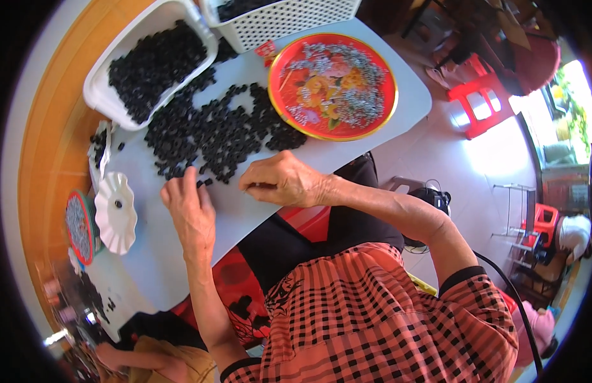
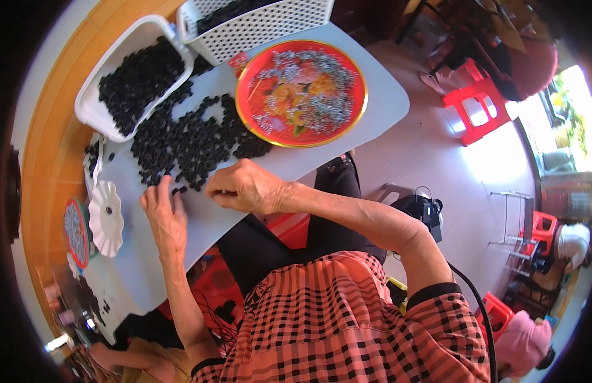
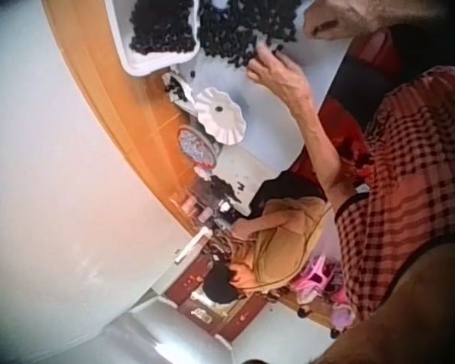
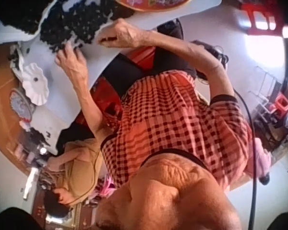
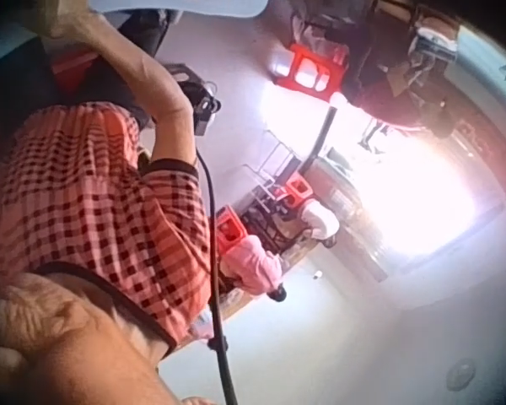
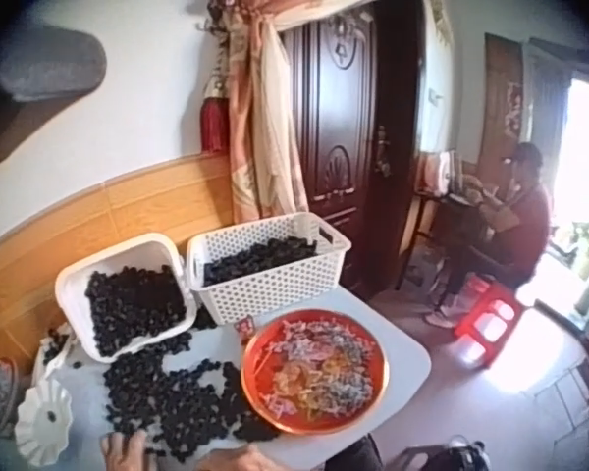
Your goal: The person assembles small plastic components by picking up individual pieces from the table and pressing them together by hand.
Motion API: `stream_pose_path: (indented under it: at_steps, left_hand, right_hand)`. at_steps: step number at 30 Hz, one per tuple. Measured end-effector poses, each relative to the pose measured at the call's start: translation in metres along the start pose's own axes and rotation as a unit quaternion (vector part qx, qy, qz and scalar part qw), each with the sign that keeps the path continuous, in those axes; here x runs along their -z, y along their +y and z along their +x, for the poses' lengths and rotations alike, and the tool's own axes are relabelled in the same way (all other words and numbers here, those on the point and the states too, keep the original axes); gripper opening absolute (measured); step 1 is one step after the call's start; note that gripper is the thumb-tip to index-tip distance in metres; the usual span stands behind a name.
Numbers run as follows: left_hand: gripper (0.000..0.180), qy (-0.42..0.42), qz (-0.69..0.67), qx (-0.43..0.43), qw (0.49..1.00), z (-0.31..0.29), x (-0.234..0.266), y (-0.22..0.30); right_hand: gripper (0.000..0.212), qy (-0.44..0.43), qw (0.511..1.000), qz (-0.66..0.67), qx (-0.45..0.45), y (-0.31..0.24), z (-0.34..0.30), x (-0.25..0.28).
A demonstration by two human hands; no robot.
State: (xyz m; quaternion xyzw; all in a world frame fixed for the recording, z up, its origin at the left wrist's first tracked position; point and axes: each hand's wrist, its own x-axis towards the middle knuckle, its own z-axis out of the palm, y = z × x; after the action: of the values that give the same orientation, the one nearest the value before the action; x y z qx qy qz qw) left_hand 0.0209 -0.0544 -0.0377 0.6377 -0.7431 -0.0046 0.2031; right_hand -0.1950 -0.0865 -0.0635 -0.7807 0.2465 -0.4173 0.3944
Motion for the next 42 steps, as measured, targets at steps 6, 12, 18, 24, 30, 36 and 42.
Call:
stream_pose_path:
  at_steps: [6, 12, 18, 24, 30, 36, 42]
  left_hand:
    - [0.018, 0.086, -0.096, -0.16, 0.979, 0.052, 0.01, 0.048]
    - [0.013, -0.026, -0.104, -0.222, 0.969, 0.108, 0.001, 0.071]
    - [0.023, -0.046, -0.017, -0.18, 0.982, 0.093, -0.002, 0.041]
    - [0.014, -0.003, -0.048, -0.095, 0.994, 0.083, 0.017, -0.01]
    - [0.019, -0.065, -0.071, -0.171, 0.981, 0.07, 0.002, 0.02]
    - [0.031, -0.1, -0.028, -0.18, 0.978, 0.07, -0.014, 0.027]
    - [0.024, -0.077, -0.055, -0.17, 0.981, 0.073, -0.018, 0.029]
  right_hand:
    - [0.019, -0.049, 0.983, -0.141, 0.105, 0.003, -0.014, -0.003]
    - [0.02, -0.044, 0.991, -0.097, 0.085, 0.002, -0.016, -0.005]
    - [0.02, -0.04, 0.997, -0.053, 0.044, 0.003, -0.016, -0.002]
    - [0.016, -0.024, 0.999, -0.007, 0.033, 0.0, -0.011, 0.001]
    - [0.012, -0.002, 1.0, 0.016, 0.003, -0.002, -0.008, -0.001]
    - [0.009, 0.002, 1.0, 0.022, -0.006, -0.004, -0.007, -0.001]
    - [0.014, 0.004, 0.999, 0.037, -0.026, -0.005, -0.006, 0.003]
